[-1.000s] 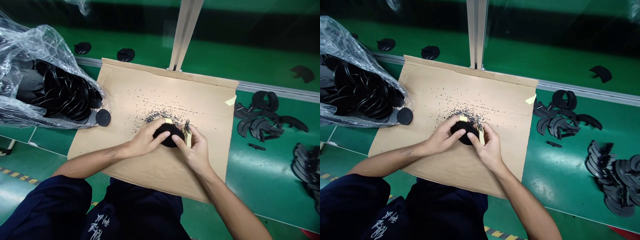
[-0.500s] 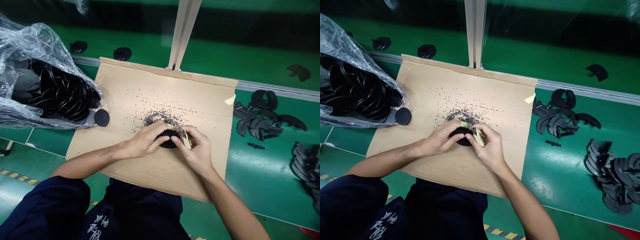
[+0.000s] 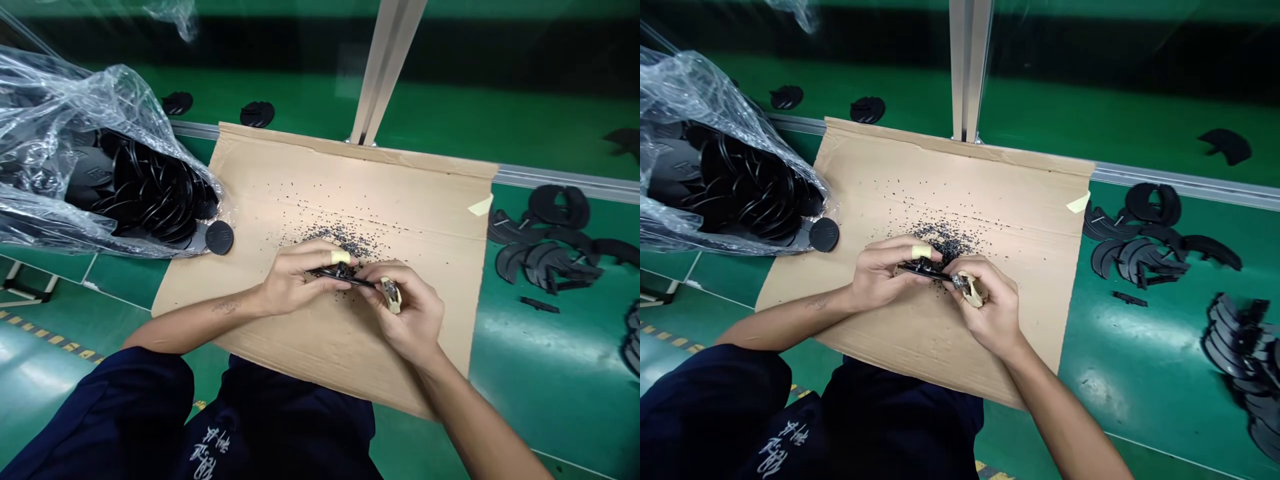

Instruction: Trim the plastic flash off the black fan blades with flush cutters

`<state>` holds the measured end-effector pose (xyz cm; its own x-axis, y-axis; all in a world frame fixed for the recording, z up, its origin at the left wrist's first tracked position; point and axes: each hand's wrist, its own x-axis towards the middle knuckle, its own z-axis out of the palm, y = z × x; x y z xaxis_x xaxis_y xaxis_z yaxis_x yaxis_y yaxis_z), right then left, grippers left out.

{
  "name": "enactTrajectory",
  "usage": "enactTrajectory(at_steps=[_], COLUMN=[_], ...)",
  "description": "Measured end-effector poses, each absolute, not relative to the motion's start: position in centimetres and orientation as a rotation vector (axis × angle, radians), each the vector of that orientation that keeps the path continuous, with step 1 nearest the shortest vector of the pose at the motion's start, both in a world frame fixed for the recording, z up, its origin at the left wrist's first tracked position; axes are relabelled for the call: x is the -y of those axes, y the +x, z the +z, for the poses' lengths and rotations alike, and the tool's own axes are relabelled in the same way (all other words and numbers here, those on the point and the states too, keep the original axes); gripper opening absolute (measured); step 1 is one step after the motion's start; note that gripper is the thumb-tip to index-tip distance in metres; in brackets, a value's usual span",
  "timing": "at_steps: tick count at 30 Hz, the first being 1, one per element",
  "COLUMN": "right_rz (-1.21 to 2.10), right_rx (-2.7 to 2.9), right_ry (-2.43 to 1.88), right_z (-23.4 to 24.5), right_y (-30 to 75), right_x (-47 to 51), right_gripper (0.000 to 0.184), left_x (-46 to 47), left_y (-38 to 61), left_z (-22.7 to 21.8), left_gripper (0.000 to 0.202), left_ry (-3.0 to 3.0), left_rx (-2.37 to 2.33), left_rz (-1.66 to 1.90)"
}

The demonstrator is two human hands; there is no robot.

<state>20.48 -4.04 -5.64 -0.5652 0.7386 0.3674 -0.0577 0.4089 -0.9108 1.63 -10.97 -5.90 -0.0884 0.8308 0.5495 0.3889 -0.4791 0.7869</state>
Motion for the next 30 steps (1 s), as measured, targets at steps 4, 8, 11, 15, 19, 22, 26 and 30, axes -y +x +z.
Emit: enactTrajectory(at_steps=[4, 8, 11, 15, 19, 22, 26, 30], right_rz=[1.192, 1.182, 1.169, 1.150, 1.171, 1.151, 1.177, 1.228], right_rx=[1.876, 1.910, 1.934, 1.941, 1.958, 1.985, 1.982, 1.965], right_ry=[-0.566, -0.539, -0.558, -0.594, -0.592, -0.572, -0.623, -0.627], right_z=[-6.0, -5.9, -5.7, -5.8, -5.8, -5.7, -5.6, -5.7], right_y=[20.5, 20.6, 20.7, 20.7, 20.7, 20.8, 20.8, 20.7], right_x=[4.1, 4.1, 4.1, 4.0, 3.9, 4.0, 4.1, 4.1], right_gripper=[0.012, 0.015, 0.013, 0.011, 0.012, 0.014, 0.008, 0.006], left_x=[11.0, 11.1, 11.1, 11.0, 11.0, 11.0, 11.0, 11.1], left_y=[1.2, 0.9, 0.8, 0.7, 0.5, 0.3, 0.3, 0.6], left_z=[-5.5, -5.5, -5.6, -5.7, -5.6, -5.5, -5.3, -5.2], left_gripper=[0.030, 0.033, 0.031, 0.030, 0.030, 0.028, 0.022, 0.021], left_ry=[1.941, 1.969, 1.996, 2.012, 2.039, 2.099, 2.049, 2.007], left_rx=[-1.265, -1.224, -1.209, -1.209, -1.228, -1.214, -1.259, -1.307], left_rz=[1.583, 1.630, 1.608, 1.569, 1.560, 1.494, 1.493, 1.523])
